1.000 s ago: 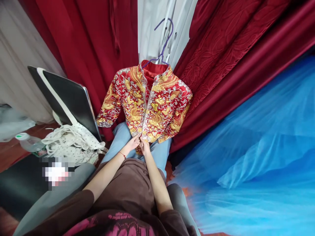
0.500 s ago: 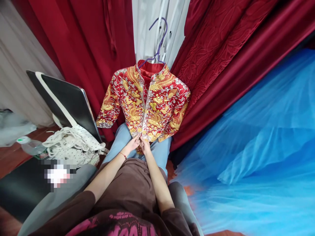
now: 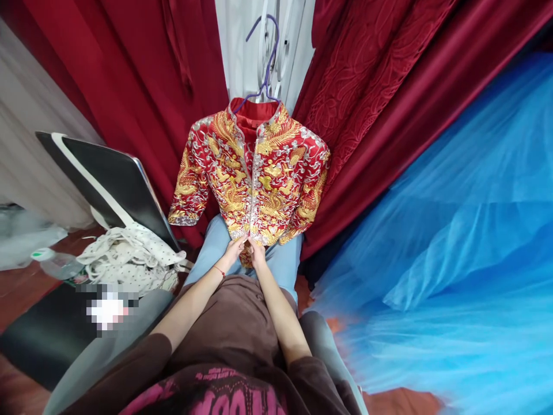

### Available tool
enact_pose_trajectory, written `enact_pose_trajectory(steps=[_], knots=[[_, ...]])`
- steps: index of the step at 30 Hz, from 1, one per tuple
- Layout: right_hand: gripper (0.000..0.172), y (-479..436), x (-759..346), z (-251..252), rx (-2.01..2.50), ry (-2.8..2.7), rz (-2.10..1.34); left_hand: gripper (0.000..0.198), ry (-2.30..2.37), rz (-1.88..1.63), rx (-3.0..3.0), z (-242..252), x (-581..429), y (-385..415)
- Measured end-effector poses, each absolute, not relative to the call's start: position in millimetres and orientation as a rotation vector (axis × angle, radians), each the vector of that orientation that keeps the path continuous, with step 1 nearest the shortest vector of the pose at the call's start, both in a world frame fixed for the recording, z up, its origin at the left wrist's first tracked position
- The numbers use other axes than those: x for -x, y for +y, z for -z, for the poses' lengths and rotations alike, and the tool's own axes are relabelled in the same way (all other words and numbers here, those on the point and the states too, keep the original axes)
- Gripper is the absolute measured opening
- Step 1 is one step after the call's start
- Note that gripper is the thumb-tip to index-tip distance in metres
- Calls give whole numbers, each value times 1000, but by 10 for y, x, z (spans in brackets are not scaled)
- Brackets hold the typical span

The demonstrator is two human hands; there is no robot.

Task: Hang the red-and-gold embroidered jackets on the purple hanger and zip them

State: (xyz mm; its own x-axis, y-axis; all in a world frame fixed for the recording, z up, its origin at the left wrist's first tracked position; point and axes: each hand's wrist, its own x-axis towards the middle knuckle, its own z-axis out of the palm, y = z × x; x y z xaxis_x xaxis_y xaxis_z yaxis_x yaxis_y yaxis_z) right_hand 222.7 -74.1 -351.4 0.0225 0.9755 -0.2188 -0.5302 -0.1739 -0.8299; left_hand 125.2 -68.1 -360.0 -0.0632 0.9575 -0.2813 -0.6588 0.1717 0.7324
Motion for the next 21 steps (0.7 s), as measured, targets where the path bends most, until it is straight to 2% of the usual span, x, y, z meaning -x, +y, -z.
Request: enact_pose_trajectory(steps=[3, 12, 16, 21], knots=[[59, -735, -2218, 3548, 976, -609, -1495, 41, 930, -1388, -442, 3614, -1246, -686], [56, -716, -2209, 3504, 994, -646, -1626, 24, 879, -1289, -340, 3583, -1140, -592], [53, -722, -2187, 3476, 960, -651, -1692, 29, 816, -1276, -352, 3595, -1092, -600], [57, -725, -2175, 3498, 908, -597, -1689, 39, 810, -1342, -359, 3630, -1146, -658]])
